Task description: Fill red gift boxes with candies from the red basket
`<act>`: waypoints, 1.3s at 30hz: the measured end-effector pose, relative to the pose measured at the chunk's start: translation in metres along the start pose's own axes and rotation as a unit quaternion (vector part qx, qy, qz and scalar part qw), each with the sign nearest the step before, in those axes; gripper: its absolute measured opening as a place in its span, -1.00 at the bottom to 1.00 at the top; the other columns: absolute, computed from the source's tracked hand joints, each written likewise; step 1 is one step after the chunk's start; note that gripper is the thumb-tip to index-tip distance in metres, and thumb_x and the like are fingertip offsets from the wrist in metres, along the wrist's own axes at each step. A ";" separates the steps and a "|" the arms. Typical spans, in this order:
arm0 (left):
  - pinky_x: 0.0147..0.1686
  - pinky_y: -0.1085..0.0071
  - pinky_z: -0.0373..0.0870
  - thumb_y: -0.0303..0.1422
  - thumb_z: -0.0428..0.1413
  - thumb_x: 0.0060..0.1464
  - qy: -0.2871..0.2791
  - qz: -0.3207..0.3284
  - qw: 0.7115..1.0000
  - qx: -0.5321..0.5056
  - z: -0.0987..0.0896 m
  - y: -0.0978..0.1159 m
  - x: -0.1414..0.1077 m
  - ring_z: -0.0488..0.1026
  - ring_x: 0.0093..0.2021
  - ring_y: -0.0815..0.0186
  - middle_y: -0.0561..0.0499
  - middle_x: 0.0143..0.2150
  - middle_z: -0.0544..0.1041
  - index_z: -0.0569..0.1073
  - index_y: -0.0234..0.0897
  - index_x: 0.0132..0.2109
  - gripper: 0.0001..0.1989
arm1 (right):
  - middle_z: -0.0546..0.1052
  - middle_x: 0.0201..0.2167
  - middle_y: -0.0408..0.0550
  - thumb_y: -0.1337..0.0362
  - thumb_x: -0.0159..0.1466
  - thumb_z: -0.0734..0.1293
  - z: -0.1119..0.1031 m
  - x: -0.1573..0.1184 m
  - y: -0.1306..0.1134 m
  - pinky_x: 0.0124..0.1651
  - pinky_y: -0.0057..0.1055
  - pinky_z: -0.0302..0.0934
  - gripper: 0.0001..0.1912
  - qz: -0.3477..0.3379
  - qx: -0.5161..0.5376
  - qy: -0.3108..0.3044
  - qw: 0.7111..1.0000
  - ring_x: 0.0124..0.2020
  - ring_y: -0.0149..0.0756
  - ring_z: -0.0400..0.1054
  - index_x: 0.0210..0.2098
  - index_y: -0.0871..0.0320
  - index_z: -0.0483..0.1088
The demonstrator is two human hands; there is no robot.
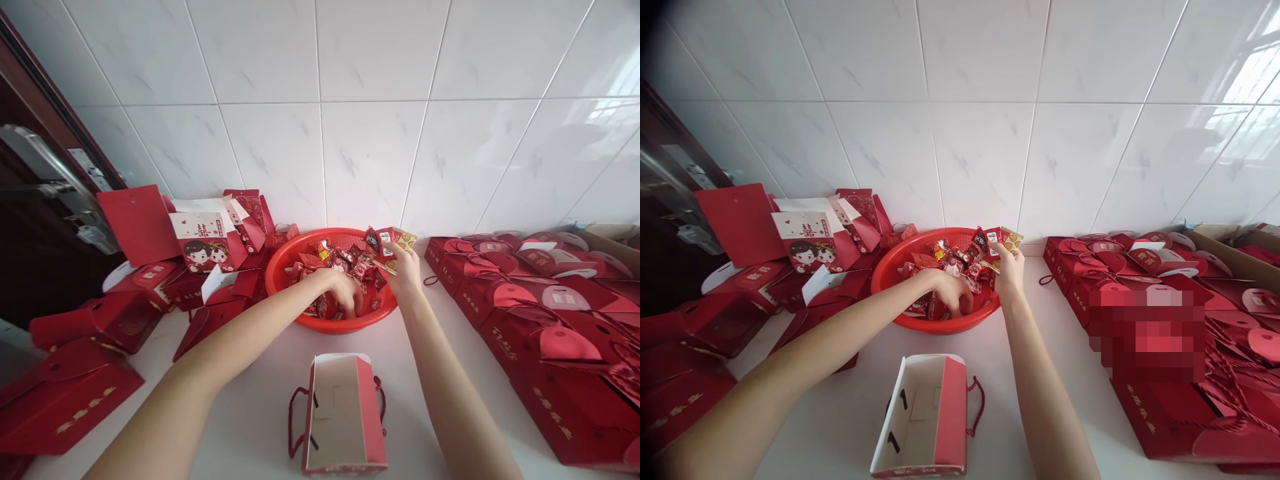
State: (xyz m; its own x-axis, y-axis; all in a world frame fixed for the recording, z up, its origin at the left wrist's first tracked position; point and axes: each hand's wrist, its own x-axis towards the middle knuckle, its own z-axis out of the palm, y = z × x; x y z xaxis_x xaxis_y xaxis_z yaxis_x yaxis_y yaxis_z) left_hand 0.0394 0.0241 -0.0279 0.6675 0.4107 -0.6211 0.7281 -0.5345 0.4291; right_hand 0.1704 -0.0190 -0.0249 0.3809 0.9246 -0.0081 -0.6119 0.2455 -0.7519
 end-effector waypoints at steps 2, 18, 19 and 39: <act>-0.56 0.52 0.32 -0.47 0.33 -0.38 -0.029 -0.001 0.999 -0.046 -0.002 -0.003 0.000 0.49 -0.49 0.29 0.08 -0.46 0.62 0.68 -0.12 -0.30 -0.65 | 0.53 -0.59 -0.21 0.42 -0.16 0.46 0.000 0.000 0.000 -0.52 -0.45 0.40 -0.81 0.001 -0.004 -0.002 1.000 -0.54 -0.31 0.46 -0.53 0.15 0.43; -0.43 0.49 0.34 -0.56 0.10 -0.30 0.166 0.041 0.940 -0.296 -0.021 -0.020 -0.016 0.45 -0.42 0.33 0.13 -0.47 0.53 0.56 -0.21 -0.30 -0.67 | 0.55 -0.59 -0.20 0.41 -0.16 0.47 0.000 0.001 0.000 -0.57 -0.49 0.36 -0.80 0.001 -0.007 0.012 1.000 -0.57 -0.33 0.45 -0.50 0.16 0.45; -0.40 0.48 0.36 -0.56 0.08 -0.29 0.207 0.056 0.925 -0.314 -0.024 -0.022 -0.018 0.46 -0.39 0.33 0.13 -0.44 0.53 0.55 -0.22 -0.28 -0.66 | 0.55 -0.59 -0.19 0.41 -0.15 0.47 0.000 0.001 0.000 -0.56 -0.49 0.36 -0.81 0.002 -0.009 0.011 1.000 -0.57 -0.34 0.44 -0.50 0.16 0.45; -0.07 0.35 0.41 -0.43 0.25 -0.07 0.419 0.079 0.902 -0.065 -0.019 -0.030 -0.005 0.53 -0.09 0.16 -0.07 -0.10 0.63 0.60 -0.29 -0.13 -0.72 | 0.54 -0.61 -0.23 0.42 -0.13 0.44 -0.002 0.004 0.002 -0.54 -0.47 0.36 -0.84 -0.003 -0.007 0.008 1.000 -0.58 -0.34 0.43 -0.51 0.15 0.44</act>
State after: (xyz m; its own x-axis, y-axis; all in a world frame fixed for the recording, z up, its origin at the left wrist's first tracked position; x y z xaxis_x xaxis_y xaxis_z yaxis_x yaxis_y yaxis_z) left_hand 0.0173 0.0518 -0.0248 0.6084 0.7803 0.1452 0.5886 -0.5663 0.5769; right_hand 0.1720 -0.0155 -0.0274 0.3955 0.9184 -0.0132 -0.5992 0.2471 -0.7615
